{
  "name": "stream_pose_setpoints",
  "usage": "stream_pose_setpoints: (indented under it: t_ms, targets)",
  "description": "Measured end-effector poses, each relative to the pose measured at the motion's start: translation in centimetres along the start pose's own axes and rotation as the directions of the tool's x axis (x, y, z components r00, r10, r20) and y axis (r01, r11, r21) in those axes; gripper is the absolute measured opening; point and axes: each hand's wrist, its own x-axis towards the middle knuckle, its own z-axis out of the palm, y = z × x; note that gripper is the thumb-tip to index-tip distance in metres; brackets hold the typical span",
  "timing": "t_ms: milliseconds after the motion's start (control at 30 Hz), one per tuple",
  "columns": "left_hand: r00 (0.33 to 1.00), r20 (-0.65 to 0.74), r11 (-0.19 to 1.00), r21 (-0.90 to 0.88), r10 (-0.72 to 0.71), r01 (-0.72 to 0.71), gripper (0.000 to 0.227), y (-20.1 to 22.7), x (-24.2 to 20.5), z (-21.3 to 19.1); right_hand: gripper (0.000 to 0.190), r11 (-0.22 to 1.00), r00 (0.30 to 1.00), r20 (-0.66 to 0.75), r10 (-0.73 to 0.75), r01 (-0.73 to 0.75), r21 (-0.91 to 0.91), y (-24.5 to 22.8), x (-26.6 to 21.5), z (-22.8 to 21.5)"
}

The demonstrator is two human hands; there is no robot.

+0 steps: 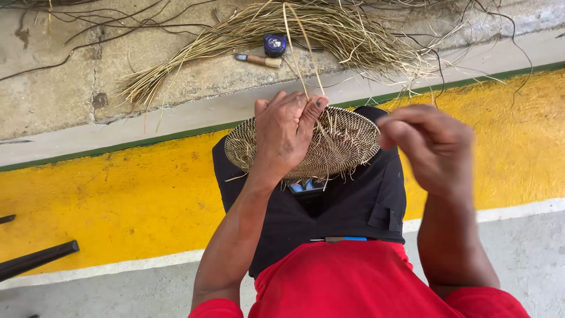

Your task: The recorder is weaving a basket or circular mat using dried plant fibers and a small hand tool.

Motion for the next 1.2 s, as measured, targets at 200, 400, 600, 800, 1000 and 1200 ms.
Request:
stream_pose_setpoints:
  t_ms: [200, 400, 600, 800, 1000, 1200]
  targets:
    - [0.995, 0.038, 0.995, 0.036, -0.093, 0.092, 0.045, -0.5, 0.4, -0.7, 0.019, 0.775, 0.968, 0.191, 0.161, -0.004, -0.632, 2.1, 0.9, 4.4]
    - [0.982, 0.132, 0.991, 0.032, -0.135, 0.132, 0.05, -0.8, 0.7, -0.5, 0.017, 0.77, 0.907, 0.137, 0.398, -0.249, -0.588, 2.8, -0.5, 2.9]
    - [0.99, 0.096, 0.994, 0.007, -0.107, 0.106, 0.051, -1.0, 0.7, -0.9, 0.012, 0.977, 0.905, 0.393, 0.166, -0.204, 0.057, 2.5, -2.4, -1.0]
    - [0.968, 0.249, 0.996, -0.09, 0.04, -0.018, 0.031, -0.6, -0.4, -2.8, 0.012, 0.973, 0.995, 0.089, 0.039, -0.059, 0.222, 3.0, -1.3, 0.7]
    - [0.989, 0.146, 0.999, 0.034, 0.021, -0.027, 0.016, 0.8, -0.9, -2.3, 0.014, 0.993, 0.993, 0.02, -0.115, 0.114, 0.011, 3.2, 0.0, 2.4]
    - [0.995, 0.099, 0.999, 0.04, 0.017, -0.021, 0.018, 1.4, -1.6, -2.3, 0.016, 0.995, 0.995, 0.049, -0.09, 0.092, -0.035, 2.8, 1.0, 2.7]
